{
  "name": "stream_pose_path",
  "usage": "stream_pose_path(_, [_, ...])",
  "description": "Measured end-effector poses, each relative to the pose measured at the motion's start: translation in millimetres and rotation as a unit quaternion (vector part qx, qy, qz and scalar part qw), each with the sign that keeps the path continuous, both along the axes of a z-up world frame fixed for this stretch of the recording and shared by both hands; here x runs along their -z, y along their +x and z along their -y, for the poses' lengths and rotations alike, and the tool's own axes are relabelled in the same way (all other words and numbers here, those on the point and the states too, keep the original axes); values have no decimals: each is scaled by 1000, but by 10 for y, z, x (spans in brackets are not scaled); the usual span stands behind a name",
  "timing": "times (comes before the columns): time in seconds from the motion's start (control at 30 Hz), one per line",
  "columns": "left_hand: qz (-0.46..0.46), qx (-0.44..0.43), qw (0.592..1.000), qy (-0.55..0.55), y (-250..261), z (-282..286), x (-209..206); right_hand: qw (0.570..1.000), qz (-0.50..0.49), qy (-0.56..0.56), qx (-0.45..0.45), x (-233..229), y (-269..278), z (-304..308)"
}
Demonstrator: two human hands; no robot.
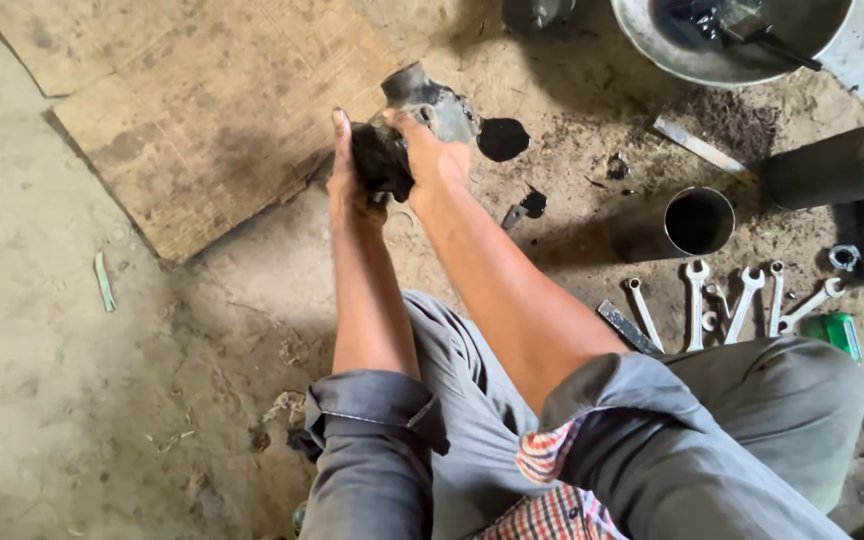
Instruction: The person cleans mechanical components by hand and using a screwdriver, dipping the parts into a blue container and a bowl filled with dark liquid.
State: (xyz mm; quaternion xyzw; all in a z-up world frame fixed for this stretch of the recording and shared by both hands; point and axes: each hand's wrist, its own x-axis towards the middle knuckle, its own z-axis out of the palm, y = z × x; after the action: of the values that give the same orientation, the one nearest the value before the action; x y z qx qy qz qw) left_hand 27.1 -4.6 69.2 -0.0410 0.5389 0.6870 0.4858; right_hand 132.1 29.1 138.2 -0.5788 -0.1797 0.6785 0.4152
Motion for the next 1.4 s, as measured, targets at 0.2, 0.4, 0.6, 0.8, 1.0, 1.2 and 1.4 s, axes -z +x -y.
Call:
stream_pose_path(0.2, [14,31,998,57,-57,-65,85,996,-17,86,24,179,6,24])
stream_pose_path(0.4, [-15,-27,999,-6,63,10,51,999,9,18,-29,71,197,-4])
stream_pose_path(0.6, [-167,-85,980,70,263,93,-10,993,-26,32,-112,28,556,191])
stream_pose_path(0.8, [-153,-102,966,183,471,156,-121,978,-107,111,-140,247,843,250])
stream_pose_path(1.0, [-124,-101,979,130,617,94,-211,977,-90,132,-144,238,1020,108])
stream_pose_path(1.2, [-162,-66,979,108,712,106,-312,979,-70,110,-157,261,1163,19])
stream_pose_path(1.4, [-280,-64,947,145,885,244,-587,945,-259,147,-136,634,1267,165])
